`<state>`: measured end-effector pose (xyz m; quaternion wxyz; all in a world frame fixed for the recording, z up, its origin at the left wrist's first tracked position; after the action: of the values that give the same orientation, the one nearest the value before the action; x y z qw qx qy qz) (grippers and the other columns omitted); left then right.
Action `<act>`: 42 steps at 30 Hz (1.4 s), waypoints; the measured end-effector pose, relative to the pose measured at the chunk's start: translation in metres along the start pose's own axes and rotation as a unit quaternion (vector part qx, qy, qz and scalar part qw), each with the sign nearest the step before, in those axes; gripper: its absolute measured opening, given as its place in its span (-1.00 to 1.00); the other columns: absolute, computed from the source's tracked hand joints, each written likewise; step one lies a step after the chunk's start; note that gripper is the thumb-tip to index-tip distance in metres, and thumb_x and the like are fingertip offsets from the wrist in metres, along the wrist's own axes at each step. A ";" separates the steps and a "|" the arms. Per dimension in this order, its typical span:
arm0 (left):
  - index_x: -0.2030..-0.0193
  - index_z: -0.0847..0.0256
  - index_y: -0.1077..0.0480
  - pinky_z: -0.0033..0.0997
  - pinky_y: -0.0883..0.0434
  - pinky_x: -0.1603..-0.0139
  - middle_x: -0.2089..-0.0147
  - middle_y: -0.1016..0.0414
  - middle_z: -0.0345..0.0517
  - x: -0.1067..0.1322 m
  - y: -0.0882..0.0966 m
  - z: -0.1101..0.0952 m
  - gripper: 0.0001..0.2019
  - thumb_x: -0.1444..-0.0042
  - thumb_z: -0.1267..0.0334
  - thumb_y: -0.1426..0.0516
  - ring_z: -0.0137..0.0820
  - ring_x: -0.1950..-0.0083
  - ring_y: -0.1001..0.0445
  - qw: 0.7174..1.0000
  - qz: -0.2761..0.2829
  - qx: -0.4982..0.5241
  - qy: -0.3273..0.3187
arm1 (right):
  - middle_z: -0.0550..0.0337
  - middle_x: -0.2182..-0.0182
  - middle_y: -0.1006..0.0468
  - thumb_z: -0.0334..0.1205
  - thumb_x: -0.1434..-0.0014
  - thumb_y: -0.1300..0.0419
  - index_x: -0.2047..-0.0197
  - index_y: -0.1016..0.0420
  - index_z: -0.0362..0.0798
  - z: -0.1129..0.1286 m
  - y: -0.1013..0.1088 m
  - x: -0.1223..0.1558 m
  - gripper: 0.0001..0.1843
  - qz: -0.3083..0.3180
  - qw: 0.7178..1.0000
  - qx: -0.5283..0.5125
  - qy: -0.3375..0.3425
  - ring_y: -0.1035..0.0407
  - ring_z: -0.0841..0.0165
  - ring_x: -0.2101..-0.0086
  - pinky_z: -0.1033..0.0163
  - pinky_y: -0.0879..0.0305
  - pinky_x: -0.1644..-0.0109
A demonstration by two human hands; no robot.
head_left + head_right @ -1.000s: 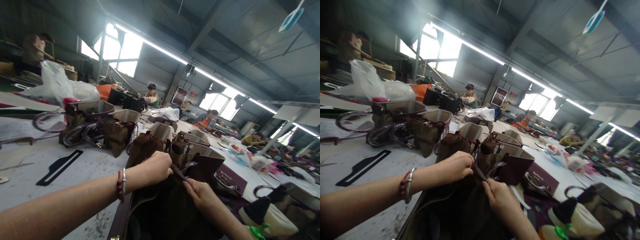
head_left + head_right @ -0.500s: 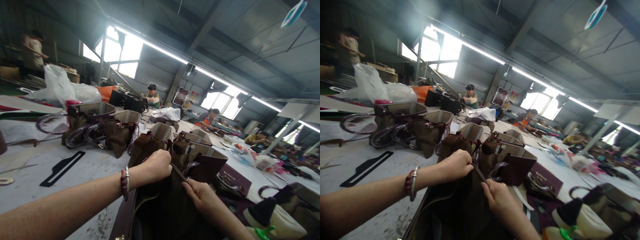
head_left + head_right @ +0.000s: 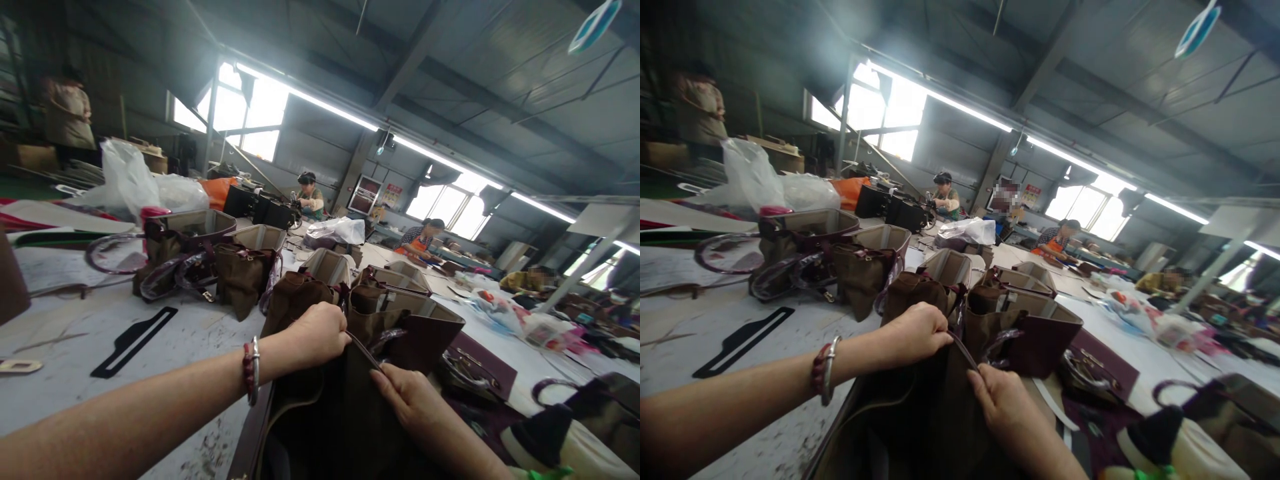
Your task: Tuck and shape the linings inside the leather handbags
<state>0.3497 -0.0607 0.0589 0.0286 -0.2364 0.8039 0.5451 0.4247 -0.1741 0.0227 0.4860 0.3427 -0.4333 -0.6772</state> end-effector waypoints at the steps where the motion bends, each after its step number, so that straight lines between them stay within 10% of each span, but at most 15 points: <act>1: 0.54 0.27 -0.44 -0.49 -0.25 0.45 0.52 -0.46 -0.04 0.000 0.001 0.000 -0.74 0.04 0.21 -0.01 -0.40 0.46 -0.38 1.000 -0.004 -0.006 0.000 | 0.22 0.58 -0.36 -0.05 -0.18 0.19 0.51 -0.25 -0.09 0.000 0.000 0.000 -0.61 0.000 1.000 -0.001 0.001 -0.22 0.44 0.57 0.35 -0.14 0.48; 11: 0.44 0.34 -0.45 -0.35 -0.36 0.31 0.41 -0.47 0.12 -0.003 -0.002 -0.008 -0.73 0.01 0.21 0.00 -0.22 0.33 -0.45 0.998 0.016 -0.065 0.017 | 0.23 0.57 -0.36 -0.09 -0.19 0.17 0.50 -0.23 -0.07 0.003 0.003 0.001 -0.65 0.004 1.000 -0.001 -0.009 -0.25 0.41 0.54 0.34 -0.16 0.46; 17: 0.39 0.35 -0.45 -0.36 -0.37 0.27 0.39 -0.47 0.13 -0.009 -0.008 -0.016 -0.76 0.04 0.28 -0.01 -0.23 0.30 -0.45 0.998 0.019 -0.053 0.021 | 0.12 0.30 -0.43 -0.22 -0.12 0.07 0.17 -0.25 -0.05 0.006 0.011 0.003 -0.79 -0.024 0.998 -0.053 0.011 -0.32 0.29 0.25 0.26 -0.21 0.19; 25: 0.38 0.36 -0.45 -0.36 -0.38 0.28 0.39 -0.48 0.14 -0.014 -0.013 -0.014 -0.76 0.03 0.28 0.00 -0.23 0.31 -0.46 0.998 0.020 -0.061 0.022 | 0.25 0.62 -0.30 -0.14 -0.15 0.15 0.54 -0.17 -0.05 0.006 0.012 -0.024 -0.71 -0.039 0.998 0.057 0.000 -0.18 0.43 0.59 0.33 -0.05 0.50; 42: 0.39 0.37 -0.41 -0.34 -0.33 0.21 0.32 -0.43 0.07 0.005 0.001 -0.006 -0.76 -0.04 0.24 0.00 -0.27 0.27 -0.40 0.992 -0.011 -0.112 -0.065 | 0.19 0.56 -0.39 -0.20 -0.15 0.11 0.45 -0.31 -0.09 0.013 0.010 -0.043 -0.74 -0.040 0.997 0.057 0.033 -0.30 0.38 0.50 0.32 -0.10 0.43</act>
<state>0.3459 -0.0672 0.0604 0.0598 -0.2113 0.7317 0.6453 0.4296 -0.1309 0.0392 0.4527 0.4090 -0.4406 -0.6585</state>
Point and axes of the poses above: each hand's wrist, its own x-axis away from the middle knuckle, its own y-axis out of the back of the hand, z = x × y, the point moved 7 cm from there along -x, towards the middle knuckle
